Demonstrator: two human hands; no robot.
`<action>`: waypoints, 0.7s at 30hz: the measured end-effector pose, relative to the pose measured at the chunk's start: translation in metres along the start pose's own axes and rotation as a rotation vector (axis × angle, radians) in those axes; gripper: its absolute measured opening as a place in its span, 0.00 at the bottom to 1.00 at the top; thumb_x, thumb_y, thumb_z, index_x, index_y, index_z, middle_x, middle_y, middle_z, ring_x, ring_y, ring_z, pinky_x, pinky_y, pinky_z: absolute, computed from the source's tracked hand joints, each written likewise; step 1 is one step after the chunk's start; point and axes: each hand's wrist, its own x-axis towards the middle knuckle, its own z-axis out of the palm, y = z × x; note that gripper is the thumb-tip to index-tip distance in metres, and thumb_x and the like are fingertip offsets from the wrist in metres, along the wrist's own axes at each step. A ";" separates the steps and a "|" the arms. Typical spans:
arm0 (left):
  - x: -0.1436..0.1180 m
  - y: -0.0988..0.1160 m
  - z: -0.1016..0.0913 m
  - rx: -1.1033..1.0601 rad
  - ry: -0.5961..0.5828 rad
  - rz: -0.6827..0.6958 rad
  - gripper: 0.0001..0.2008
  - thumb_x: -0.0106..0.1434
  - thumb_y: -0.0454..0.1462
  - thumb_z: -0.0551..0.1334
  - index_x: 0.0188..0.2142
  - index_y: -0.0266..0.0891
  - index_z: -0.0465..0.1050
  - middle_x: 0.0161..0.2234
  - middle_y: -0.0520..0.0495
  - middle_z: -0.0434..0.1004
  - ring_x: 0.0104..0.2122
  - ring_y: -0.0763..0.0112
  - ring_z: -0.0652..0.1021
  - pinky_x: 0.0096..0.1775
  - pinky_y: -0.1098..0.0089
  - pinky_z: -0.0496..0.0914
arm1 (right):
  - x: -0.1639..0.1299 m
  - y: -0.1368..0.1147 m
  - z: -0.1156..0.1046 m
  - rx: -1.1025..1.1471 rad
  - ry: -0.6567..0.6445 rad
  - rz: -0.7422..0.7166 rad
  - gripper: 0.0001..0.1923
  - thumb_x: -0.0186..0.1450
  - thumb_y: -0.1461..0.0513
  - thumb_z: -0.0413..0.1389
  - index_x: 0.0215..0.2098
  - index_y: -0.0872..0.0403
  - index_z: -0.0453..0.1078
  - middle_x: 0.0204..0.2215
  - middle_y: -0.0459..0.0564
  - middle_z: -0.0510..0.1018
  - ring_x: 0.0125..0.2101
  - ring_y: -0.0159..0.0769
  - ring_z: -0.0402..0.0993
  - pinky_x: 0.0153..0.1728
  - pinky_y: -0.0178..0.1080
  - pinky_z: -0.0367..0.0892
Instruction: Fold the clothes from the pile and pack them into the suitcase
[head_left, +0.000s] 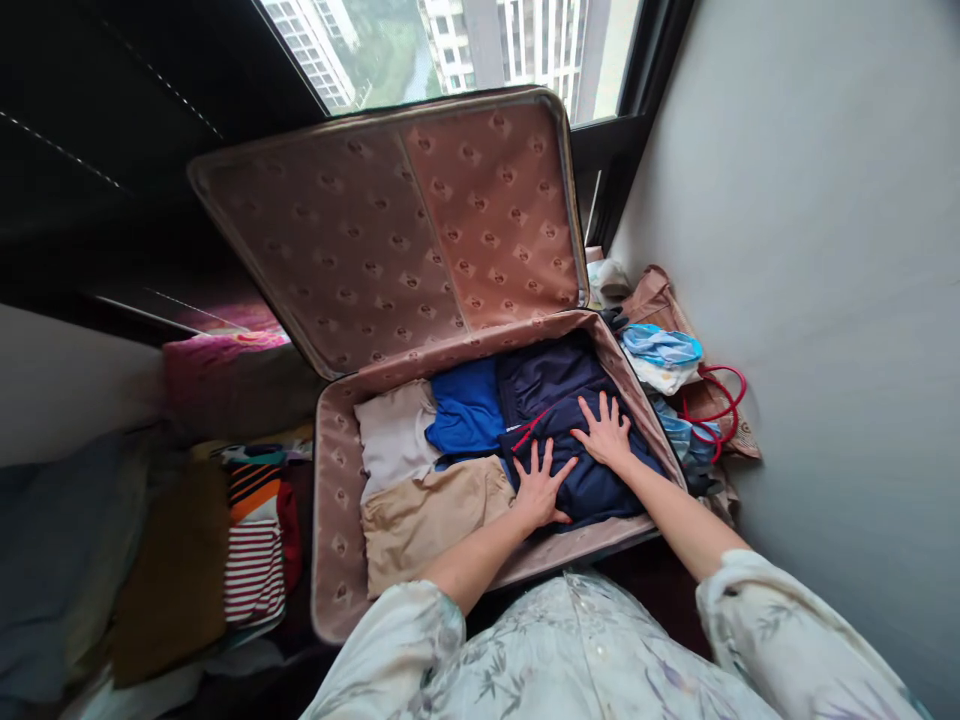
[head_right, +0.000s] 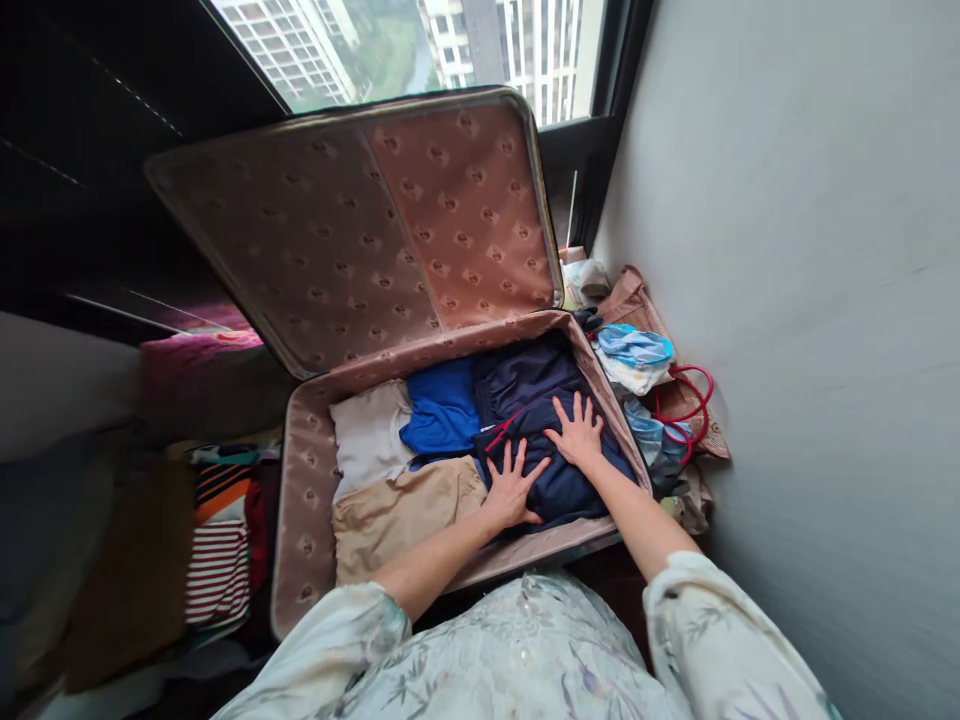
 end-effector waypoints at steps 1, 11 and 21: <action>0.004 -0.003 0.003 -0.027 -0.016 0.004 0.68 0.38 0.55 0.81 0.73 0.61 0.45 0.75 0.33 0.27 0.70 0.21 0.33 0.55 0.17 0.33 | 0.008 0.000 0.013 0.018 -0.013 0.022 0.40 0.72 0.43 0.46 0.76 0.41 0.38 0.75 0.63 0.37 0.71 0.64 0.42 0.61 0.62 0.55; -0.001 -0.007 0.003 -0.166 0.007 0.029 0.71 0.35 0.54 0.82 0.74 0.59 0.44 0.75 0.35 0.25 0.70 0.19 0.33 0.55 0.17 0.30 | -0.014 0.025 -0.003 -0.067 -0.055 -0.135 0.44 0.67 0.43 0.55 0.75 0.40 0.44 0.74 0.64 0.41 0.69 0.69 0.47 0.58 0.64 0.59; -0.008 -0.029 -0.007 -0.193 -0.024 0.049 0.66 0.40 0.56 0.79 0.73 0.56 0.47 0.75 0.33 0.25 0.71 0.26 0.35 0.57 0.19 0.32 | -0.081 0.049 0.019 -0.295 -0.277 -0.182 0.55 0.55 0.64 0.66 0.75 0.43 0.45 0.68 0.73 0.56 0.67 0.68 0.56 0.51 0.60 0.69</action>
